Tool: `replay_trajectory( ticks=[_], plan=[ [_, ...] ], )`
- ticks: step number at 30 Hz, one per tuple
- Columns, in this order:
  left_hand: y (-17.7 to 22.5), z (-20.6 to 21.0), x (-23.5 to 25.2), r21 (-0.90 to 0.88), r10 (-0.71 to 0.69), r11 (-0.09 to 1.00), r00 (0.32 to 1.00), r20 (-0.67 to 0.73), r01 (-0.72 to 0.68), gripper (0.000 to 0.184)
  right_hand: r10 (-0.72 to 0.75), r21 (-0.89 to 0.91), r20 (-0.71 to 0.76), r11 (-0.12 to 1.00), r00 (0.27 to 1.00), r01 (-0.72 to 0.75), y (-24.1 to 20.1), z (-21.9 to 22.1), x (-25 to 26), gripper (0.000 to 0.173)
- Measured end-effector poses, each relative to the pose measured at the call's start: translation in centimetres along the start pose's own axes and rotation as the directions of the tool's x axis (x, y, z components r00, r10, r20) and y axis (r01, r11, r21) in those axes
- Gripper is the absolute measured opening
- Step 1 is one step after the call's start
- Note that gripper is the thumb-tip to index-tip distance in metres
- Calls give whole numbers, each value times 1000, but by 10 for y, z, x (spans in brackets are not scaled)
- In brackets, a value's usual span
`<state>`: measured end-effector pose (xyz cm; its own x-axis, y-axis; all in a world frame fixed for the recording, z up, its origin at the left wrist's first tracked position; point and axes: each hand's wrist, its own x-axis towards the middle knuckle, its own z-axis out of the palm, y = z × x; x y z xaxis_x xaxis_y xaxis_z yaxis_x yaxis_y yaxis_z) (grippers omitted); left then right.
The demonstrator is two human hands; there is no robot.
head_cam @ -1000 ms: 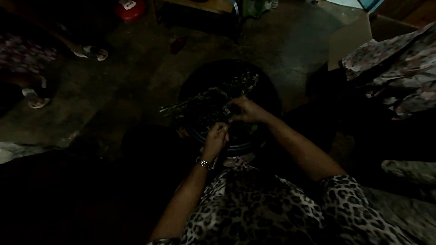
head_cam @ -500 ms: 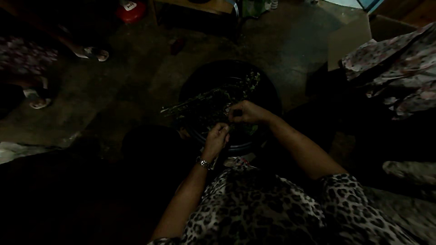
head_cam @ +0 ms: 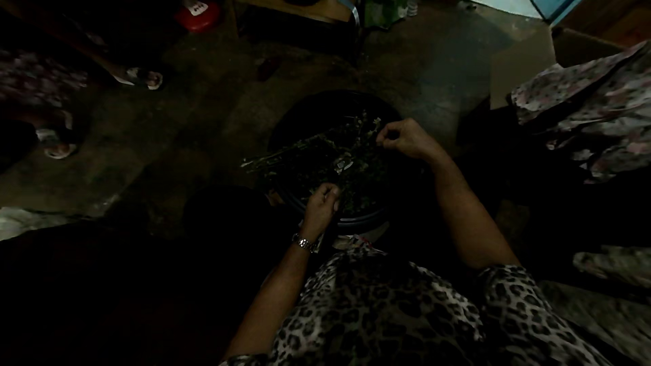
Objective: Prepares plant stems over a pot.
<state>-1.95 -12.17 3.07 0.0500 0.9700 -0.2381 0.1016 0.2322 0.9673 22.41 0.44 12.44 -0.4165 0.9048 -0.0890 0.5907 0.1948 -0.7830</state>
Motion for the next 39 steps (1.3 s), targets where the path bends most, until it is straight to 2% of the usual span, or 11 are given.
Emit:
replay_trajectory(
  ticks=[5,6,9,11,13,16,21,25,28,31,39],
  plan=[
    [-2,1,1,-11,68,998,997,-22,-68,18,49,-358,139,934,989,4,22,10,8,29],
    [-2,1,2,-15,82,997,996,-25,-82,17,4,-352,139,935,990,46,22,15,8,27],
    [-4,2,2,-5,115,993,993,-19,-115,16,-272,-191,100,939,957,287,15,33,4,17],
    [-4,1,2,2,124,992,992,-18,-124,15,-348,-134,164,919,923,371,6,47,3,20],
    [-4,1,2,-10,125,992,992,-26,-126,15,-363,-115,237,910,901,397,5,64,5,22],
    [-3,1,2,-51,109,992,993,-41,-111,15,-359,-7,274,927,892,375,6,81,6,20],
    [-1,-1,2,-75,94,992,995,-42,-97,14,-286,192,280,952,916,238,6,81,9,13],
    [-1,0,2,-91,86,992,996,-26,-88,13,-215,114,288,975,933,189,3,79,9,7],
    [1,-2,3,-39,76,996,996,-54,-78,14,-168,66,251,985,953,156,7,71,14,4],
    [3,-4,2,-40,75,996,994,-81,-78,14,-94,32,252,996,963,89,6,52,16,7],
    [2,-11,2,-5,128,992,988,-80,-129,14,-87,-3,181,996,980,89,12,36,16,7]
  ],
)
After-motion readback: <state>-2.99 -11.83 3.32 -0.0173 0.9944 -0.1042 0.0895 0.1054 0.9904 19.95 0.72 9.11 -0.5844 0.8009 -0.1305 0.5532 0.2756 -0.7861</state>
